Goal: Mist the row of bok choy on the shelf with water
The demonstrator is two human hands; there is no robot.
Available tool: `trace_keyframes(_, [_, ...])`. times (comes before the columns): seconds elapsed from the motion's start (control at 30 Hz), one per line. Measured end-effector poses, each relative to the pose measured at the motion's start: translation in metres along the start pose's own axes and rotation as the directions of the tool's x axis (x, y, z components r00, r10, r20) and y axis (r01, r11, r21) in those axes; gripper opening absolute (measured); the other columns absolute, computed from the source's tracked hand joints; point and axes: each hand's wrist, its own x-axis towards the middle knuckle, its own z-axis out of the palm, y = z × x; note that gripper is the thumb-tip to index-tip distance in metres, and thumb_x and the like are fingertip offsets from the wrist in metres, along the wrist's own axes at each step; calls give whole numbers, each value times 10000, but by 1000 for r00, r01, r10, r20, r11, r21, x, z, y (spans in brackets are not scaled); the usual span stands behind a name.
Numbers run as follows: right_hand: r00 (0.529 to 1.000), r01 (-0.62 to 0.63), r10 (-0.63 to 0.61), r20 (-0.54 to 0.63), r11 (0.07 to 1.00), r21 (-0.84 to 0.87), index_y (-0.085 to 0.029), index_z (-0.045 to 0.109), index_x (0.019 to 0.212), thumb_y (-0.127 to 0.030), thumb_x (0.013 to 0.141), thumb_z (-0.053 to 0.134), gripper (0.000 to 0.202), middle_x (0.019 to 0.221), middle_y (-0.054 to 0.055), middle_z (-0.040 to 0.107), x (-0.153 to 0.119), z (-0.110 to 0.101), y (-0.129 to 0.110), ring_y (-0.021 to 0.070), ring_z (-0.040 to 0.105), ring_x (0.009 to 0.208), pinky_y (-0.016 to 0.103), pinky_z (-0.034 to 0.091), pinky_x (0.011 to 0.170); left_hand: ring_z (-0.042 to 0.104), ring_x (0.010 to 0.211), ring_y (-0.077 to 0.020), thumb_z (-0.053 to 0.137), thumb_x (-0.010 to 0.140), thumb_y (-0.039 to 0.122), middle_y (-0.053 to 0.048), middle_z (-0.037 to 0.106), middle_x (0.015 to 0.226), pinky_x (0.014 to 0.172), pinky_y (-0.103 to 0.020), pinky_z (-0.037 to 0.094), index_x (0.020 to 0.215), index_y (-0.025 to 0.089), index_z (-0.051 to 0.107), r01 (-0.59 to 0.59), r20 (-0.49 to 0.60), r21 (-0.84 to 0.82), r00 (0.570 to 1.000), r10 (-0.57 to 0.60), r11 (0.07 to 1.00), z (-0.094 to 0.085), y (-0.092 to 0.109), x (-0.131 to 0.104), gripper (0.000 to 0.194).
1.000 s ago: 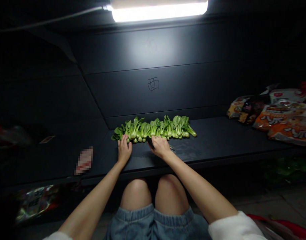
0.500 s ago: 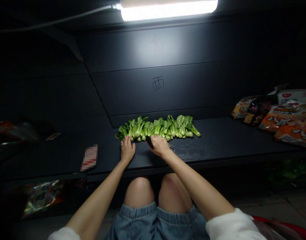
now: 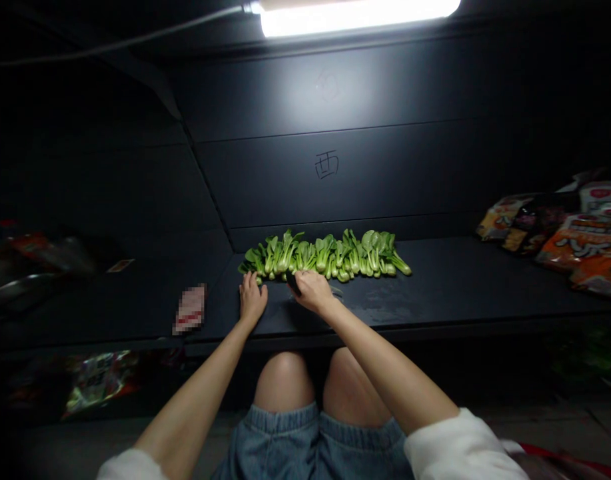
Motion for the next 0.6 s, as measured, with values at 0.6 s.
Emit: trace_keyframes(0.6, [998,53,-53,-28,999,7,-148,599,1096,-461,1026,293,443,1057,147,711,13,6,-19,234,640,1044,268,435,849,595,1211,-304,473,858,125,-219,619,1296,1042,-452,458,1299,91,563,120,40,-99,992,-117,988,5,-9,10,451])
